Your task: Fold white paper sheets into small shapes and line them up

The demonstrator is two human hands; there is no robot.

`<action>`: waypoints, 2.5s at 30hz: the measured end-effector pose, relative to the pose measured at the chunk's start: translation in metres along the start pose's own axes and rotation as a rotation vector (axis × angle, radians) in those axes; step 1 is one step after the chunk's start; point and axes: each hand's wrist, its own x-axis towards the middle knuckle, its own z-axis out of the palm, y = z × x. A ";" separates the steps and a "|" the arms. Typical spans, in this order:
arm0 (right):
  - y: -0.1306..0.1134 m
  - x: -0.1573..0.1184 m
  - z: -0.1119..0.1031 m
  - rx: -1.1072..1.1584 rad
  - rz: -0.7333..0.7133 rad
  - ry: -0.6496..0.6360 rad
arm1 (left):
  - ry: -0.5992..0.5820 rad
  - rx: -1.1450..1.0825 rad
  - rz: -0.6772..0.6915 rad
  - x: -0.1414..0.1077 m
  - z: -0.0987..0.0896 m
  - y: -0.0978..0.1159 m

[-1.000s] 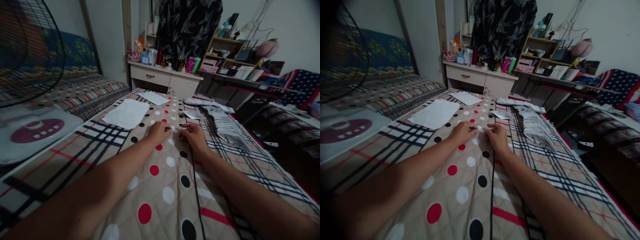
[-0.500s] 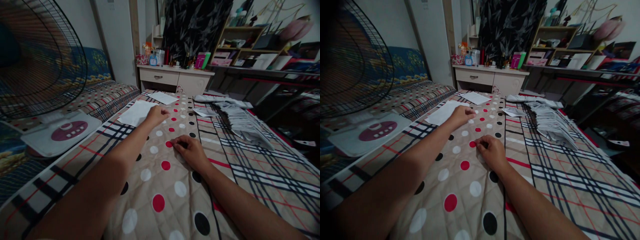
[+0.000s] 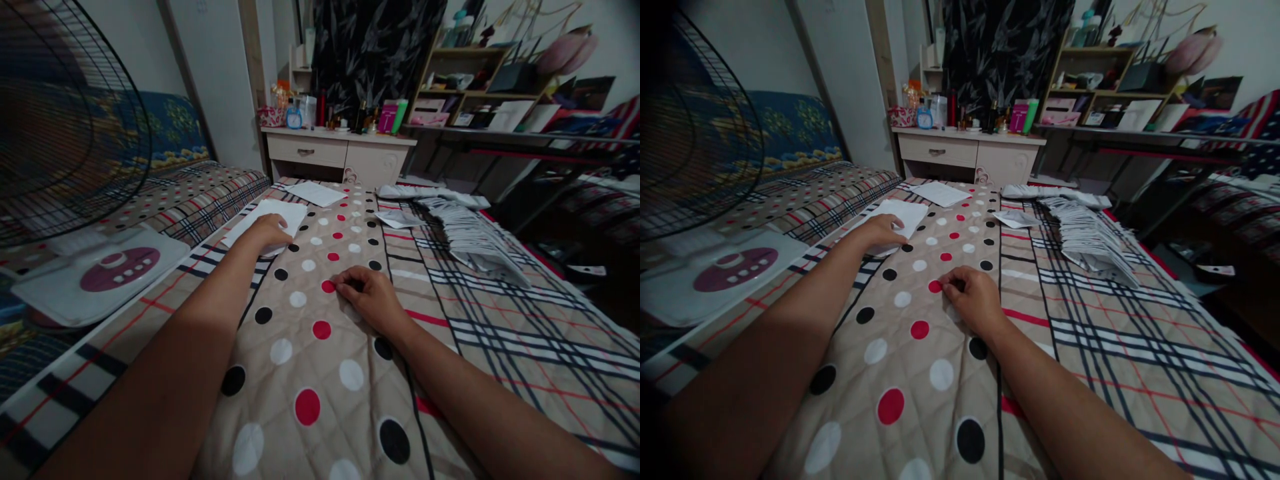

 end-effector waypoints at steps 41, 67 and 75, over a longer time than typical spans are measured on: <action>0.003 0.006 -0.007 0.124 -0.125 0.390 | -0.140 -0.468 0.721 -0.078 -0.011 0.117; 0.040 0.025 -0.051 0.383 0.065 0.530 | -0.285 -0.460 0.746 -0.031 0.019 0.061; 0.030 0.023 -0.053 0.385 0.067 0.542 | -0.148 -0.962 0.472 -0.029 0.046 0.069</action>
